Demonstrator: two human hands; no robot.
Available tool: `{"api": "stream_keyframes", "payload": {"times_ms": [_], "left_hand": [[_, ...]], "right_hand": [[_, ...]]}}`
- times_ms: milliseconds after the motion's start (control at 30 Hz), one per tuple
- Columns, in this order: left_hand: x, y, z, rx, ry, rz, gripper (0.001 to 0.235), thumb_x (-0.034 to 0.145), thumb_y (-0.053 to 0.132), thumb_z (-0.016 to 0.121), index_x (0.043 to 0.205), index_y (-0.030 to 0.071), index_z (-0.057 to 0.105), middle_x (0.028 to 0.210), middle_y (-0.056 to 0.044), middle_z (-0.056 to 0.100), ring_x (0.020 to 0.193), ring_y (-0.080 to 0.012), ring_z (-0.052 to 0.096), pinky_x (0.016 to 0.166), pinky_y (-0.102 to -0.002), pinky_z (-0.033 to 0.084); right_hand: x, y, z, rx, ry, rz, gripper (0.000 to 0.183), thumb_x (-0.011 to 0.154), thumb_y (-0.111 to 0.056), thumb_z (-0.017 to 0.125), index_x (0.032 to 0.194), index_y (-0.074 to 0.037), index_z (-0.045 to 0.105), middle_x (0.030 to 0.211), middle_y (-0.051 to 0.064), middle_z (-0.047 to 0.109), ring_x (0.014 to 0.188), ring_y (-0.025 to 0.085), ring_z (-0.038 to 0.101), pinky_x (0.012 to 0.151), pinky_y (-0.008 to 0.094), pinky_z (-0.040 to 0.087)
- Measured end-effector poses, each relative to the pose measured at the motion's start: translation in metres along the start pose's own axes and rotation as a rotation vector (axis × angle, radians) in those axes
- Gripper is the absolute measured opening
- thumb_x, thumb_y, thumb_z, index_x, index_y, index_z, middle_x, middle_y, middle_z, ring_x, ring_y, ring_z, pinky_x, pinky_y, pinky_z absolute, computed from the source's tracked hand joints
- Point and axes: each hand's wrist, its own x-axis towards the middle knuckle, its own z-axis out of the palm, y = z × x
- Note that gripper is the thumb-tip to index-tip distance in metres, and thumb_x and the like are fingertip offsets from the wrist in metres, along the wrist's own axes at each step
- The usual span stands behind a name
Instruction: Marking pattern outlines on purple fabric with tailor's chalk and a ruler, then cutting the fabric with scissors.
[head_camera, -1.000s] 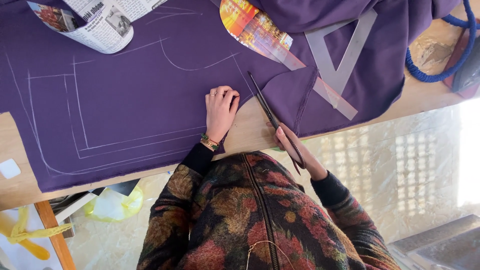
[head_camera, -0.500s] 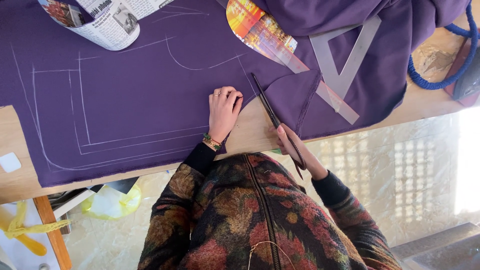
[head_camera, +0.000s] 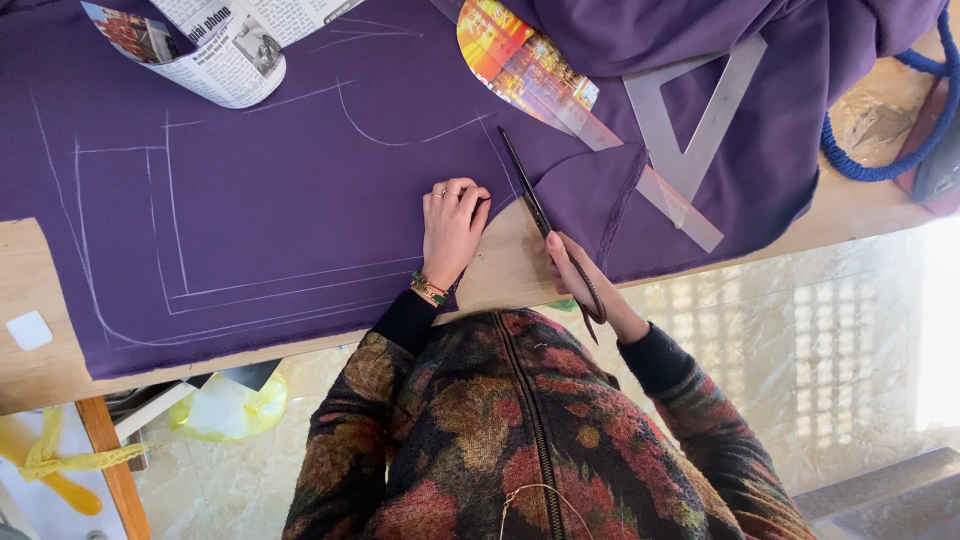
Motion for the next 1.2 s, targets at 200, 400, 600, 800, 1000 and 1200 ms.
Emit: {"api": "stream_keyframes", "payload": {"times_ms": [200, 400, 600, 800, 1000, 1200], "left_hand": [[0.0, 0.0, 0.0, 0.012, -0.01, -0.012, 0.005, 0.099, 0.022, 0.067, 0.1, 0.021, 0.062, 0.1, 0.005, 0.053, 0.101, -0.0203, 0.056, 0.083, -0.036, 0.044], [0.0, -0.001, -0.001, 0.005, -0.016, -0.016, 0.006, 0.098, 0.021, 0.067, 0.1, 0.021, 0.062, 0.101, 0.004, 0.052, 0.101, -0.021, 0.055, 0.083, -0.037, 0.043], [0.0, -0.001, -0.002, 0.002, -0.022, -0.013, 0.007, 0.098, 0.021, 0.067, 0.101, 0.02, 0.061, 0.101, 0.004, 0.052, 0.102, -0.0214, 0.055, 0.083, -0.037, 0.043], [0.001, 0.0, -0.003, -0.006, -0.027, -0.011, 0.008, 0.097, 0.019, 0.068, 0.101, 0.021, 0.061, 0.101, 0.003, 0.052, 0.101, -0.0216, 0.056, 0.083, -0.037, 0.043], [0.0, -0.003, -0.001, -0.008, -0.04, -0.013, 0.008, 0.097, 0.019, 0.068, 0.102, 0.021, 0.062, 0.101, 0.004, 0.053, 0.101, -0.0213, 0.056, 0.084, -0.037, 0.043], [0.0, -0.003, -0.001, -0.005, -0.022, -0.008, 0.008, 0.096, 0.019, 0.068, 0.101, 0.02, 0.062, 0.101, 0.003, 0.053, 0.101, -0.0224, 0.056, 0.084, -0.037, 0.043]], "right_hand": [[0.006, 0.008, -0.002, 0.026, 0.004, 0.01, 0.055, 0.11, -0.057, 0.029, 0.11, -0.007, 0.052, 0.07, -0.003, 0.029, 0.052, 0.004, 0.033, 0.041, 0.018, 0.029], [0.013, -0.008, -0.001, -0.004, -0.011, 0.014, 0.056, 0.108, -0.062, 0.029, 0.114, -0.011, 0.051, 0.074, -0.002, 0.036, 0.057, 0.004, 0.037, 0.047, 0.018, 0.036], [0.02, -0.031, 0.001, -0.145, 0.01, -0.004, 0.058, 0.107, -0.065, 0.027, 0.105, -0.013, 0.054, 0.073, -0.001, 0.039, 0.057, 0.008, 0.047, 0.045, 0.021, 0.042], [0.038, -0.003, 0.002, -0.073, 0.085, -0.011, 0.058, 0.108, -0.064, 0.032, 0.102, -0.009, 0.053, 0.068, -0.002, 0.033, 0.052, 0.006, 0.039, 0.042, 0.02, 0.037], [0.032, -0.015, 0.003, -0.179, 0.072, 0.022, 0.058, 0.107, -0.064, 0.03, 0.1, -0.013, 0.055, 0.07, -0.003, 0.041, 0.058, 0.008, 0.048, 0.046, 0.021, 0.043], [0.04, -0.005, -0.001, -0.255, 0.081, -0.024, 0.061, 0.108, -0.065, 0.032, 0.108, -0.011, 0.06, 0.077, 0.006, 0.052, 0.071, 0.018, 0.06, 0.057, 0.033, 0.056]]}}
